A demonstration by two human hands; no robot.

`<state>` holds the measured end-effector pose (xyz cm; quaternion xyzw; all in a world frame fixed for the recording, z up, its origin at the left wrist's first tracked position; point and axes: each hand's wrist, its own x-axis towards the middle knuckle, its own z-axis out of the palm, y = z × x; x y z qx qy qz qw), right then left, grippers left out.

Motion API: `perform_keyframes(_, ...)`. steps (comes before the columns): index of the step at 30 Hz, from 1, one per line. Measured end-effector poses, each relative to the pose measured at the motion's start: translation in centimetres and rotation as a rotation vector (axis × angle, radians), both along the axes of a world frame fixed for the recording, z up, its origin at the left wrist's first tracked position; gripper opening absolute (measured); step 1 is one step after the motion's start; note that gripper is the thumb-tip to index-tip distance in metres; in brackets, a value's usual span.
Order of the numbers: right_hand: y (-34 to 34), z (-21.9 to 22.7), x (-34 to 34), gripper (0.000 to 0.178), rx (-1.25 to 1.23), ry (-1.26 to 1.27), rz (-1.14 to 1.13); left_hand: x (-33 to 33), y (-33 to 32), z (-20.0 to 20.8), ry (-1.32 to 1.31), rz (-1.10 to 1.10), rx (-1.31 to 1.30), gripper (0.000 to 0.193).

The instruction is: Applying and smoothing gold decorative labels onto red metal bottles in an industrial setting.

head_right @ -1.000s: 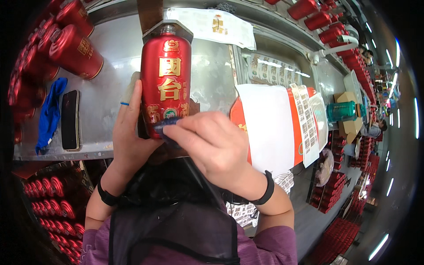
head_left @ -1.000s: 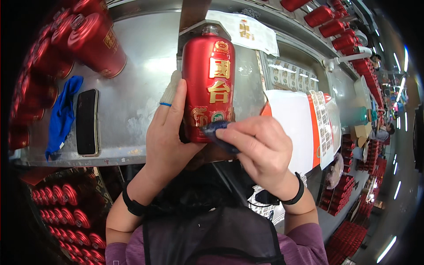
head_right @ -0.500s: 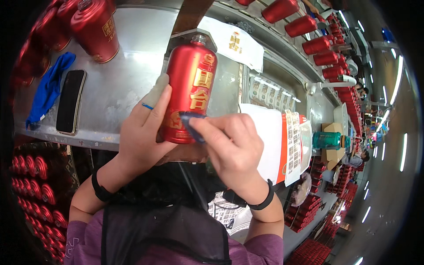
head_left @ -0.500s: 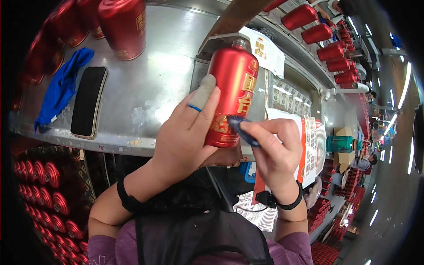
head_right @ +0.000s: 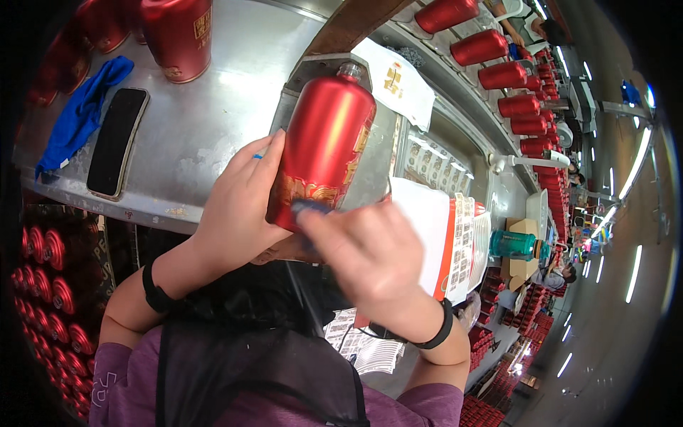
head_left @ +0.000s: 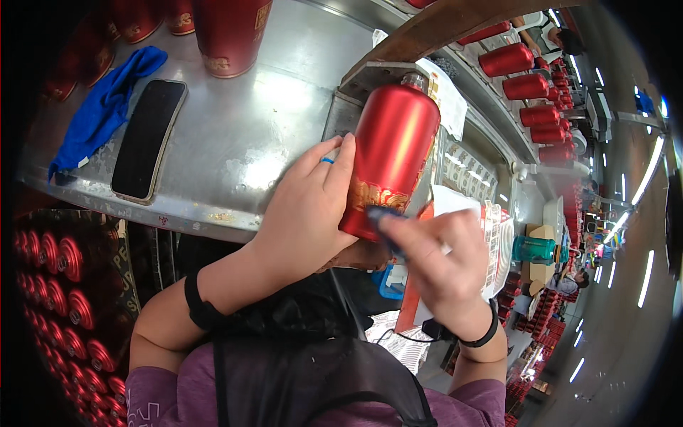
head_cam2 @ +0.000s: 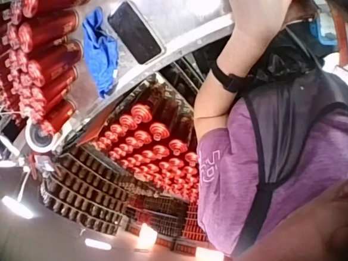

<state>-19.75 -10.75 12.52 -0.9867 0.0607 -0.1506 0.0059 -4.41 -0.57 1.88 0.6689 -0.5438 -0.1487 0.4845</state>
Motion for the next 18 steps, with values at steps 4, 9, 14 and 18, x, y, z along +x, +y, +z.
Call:
perform_keyframes(4,-0.6,0.4,0.5,0.039,0.013,0.029,-0.002,0.4,0.5,1.2,-0.179,-0.008,0.005,0.087)
perform_keyframes(9,-1.1,0.8,1.1,0.039,0.047,0.026,-0.012,0.4,0.8,1.1,-0.187,0.006,0.016,0.086)
perform_keyframes(14,-0.1,0.3,1.5,0.028,0.343,0.069,-0.023,0.8,0.9,0.3,-0.142,-0.039,0.023,0.089)
perform_keyframes(18,-4.7,-1.7,-1.2,0.023,0.71,-0.146,-0.483,1.4,0.9,-1.0,-0.019,-0.093,0.071,0.092)
